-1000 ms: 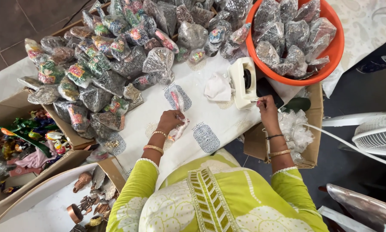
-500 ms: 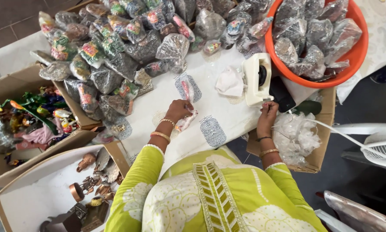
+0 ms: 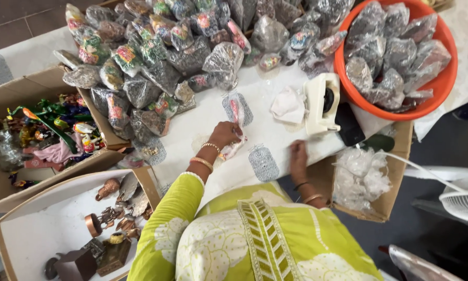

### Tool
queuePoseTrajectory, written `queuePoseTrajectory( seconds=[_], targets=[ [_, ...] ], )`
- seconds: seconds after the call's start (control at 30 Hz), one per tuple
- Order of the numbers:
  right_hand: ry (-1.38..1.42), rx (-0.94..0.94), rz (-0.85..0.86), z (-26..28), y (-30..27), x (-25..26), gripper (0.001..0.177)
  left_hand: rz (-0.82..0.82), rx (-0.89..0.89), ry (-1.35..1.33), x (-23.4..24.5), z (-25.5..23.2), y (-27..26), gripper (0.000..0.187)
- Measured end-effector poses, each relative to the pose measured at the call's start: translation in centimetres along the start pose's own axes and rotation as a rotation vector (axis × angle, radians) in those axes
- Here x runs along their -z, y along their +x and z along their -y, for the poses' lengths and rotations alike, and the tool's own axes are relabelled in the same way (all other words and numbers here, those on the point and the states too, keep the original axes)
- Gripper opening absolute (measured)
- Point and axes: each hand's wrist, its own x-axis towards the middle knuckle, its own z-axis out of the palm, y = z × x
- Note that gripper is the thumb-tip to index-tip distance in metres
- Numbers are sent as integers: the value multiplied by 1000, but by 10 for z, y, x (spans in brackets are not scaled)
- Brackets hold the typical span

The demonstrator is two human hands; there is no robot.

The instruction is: The person wraps small decorative figurines in clear plastic film at a work table, pressing the wrap around each item and placing the wrapped pieces into a large orange basin and boxes. They pick unwrapped figurines from a box, wrap them one at a time, and set finished pieces aside.

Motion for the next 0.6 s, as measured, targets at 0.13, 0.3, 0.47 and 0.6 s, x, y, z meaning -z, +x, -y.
queuePoseTrajectory(
  seconds=[0.13, 0.3, 0.47, 0.6],
  targets=[
    [22, 61, 239, 39, 2, -49, 21, -30, -9, 7, -1, -1, 0, 32],
    [-62, 374, 568, 86, 29, -83, 12, 7, 39, 17, -1, -5, 0, 30],
    [-163, 485, 670, 85, 34, -96, 9, -71, -25, 156, -2, -2, 1, 19],
    [-197, 479, 666, 80, 34, -101, 10, -70, -29, 172, -5, 1, 4, 21]
  ],
)
